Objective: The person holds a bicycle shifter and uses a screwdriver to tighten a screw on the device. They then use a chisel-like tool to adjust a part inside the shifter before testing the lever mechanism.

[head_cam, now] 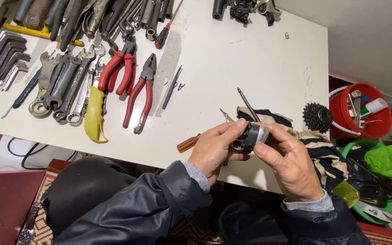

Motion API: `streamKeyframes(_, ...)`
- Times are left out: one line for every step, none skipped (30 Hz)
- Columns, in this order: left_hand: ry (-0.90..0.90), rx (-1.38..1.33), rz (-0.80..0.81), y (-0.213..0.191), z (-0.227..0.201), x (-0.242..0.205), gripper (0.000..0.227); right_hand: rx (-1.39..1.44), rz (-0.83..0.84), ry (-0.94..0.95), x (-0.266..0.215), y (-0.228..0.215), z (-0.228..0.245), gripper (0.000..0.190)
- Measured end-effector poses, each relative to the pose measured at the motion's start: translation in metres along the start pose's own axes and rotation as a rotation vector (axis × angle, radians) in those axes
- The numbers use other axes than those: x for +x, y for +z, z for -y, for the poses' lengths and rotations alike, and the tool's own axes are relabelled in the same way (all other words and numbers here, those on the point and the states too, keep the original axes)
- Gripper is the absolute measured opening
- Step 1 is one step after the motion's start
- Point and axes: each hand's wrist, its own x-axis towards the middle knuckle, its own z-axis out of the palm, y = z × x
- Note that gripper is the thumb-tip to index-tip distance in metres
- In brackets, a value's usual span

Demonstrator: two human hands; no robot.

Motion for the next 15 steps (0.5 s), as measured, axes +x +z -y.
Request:
streamKeyframes(0.000, 0.000, -0.001, -0.0009, 0.0019, 0.0019, 0.039, 0.000, 0.001, 0.000, 0.0003, 0.0010, 0.0010, 0.049)
streamKeyframes(0.013, -0.012, 0.003, -0.0018, 0.0040, 0.0037, 0.037, 0.019, -0.005, -0.018, 0.0005, 0.0020, 0.0019, 0.049)
streamKeyframes(0.027, -0.024, 0.006, -0.0026, 0.0061, 0.0055, 0.035, 0.037, -0.010, -0.035, 0.0006, 0.0030, 0.0028, 0.050)
streamKeyframes(0.027, -0.025, 0.006, -0.0023, 0.0051, 0.0045, 0.035, 0.037, -0.010, -0.036, 0.0008, 0.0030, 0.0027, 0.050)
streamKeyframes(0.025, -0.036, 0.006, -0.0020, 0.0040, 0.0034, 0.035, 0.058, -0.008, -0.031, 0.0011, 0.0030, 0.0026, 0.049)
streamKeyframes(0.024, -0.047, 0.005, -0.0017, 0.0030, 0.0024, 0.036, 0.080, -0.006, -0.025, 0.0014, 0.0029, 0.0025, 0.049)
streamKeyframes(0.024, -0.047, 0.005, -0.0019, 0.0038, 0.0031, 0.036, 0.080, -0.005, -0.025, 0.0017, 0.0016, 0.0004, 0.049)
streamKeyframes(0.035, -0.052, 0.001, -0.0023, 0.0045, 0.0037, 0.037, 0.089, -0.013, -0.017, 0.0019, 0.0004, -0.0017, 0.051)
streamKeyframes(0.045, -0.056, -0.003, -0.0027, 0.0052, 0.0043, 0.038, 0.098, -0.022, -0.009, 0.0022, -0.0007, -0.0038, 0.053)
streamKeyframes(0.045, -0.057, -0.004, -0.0028, 0.0053, 0.0040, 0.038, 0.099, -0.020, -0.009, 0.0018, -0.0003, -0.0021, 0.053)
streamKeyframes(0.042, -0.060, -0.013, -0.0029, 0.0054, 0.0037, 0.037, 0.115, -0.016, 0.003, 0.0014, 0.0002, -0.0004, 0.055)
streamKeyframes(0.039, -0.063, -0.022, -0.0030, 0.0053, 0.0035, 0.036, 0.131, -0.012, 0.015, 0.0012, 0.0007, 0.0013, 0.057)
streamKeyframes(0.039, -0.063, -0.024, -0.0034, 0.0050, 0.0032, 0.036, 0.131, -0.010, 0.015, 0.0015, 0.0008, 0.0006, 0.057)
streamKeyframes(0.041, -0.061, -0.025, -0.0035, 0.0047, 0.0030, 0.037, 0.138, -0.013, 0.020, 0.0017, 0.0007, 0.0000, 0.058)
streamKeyframes(0.042, -0.059, -0.027, -0.0035, 0.0045, 0.0028, 0.037, 0.145, -0.016, 0.025, 0.0018, 0.0004, -0.0006, 0.059)
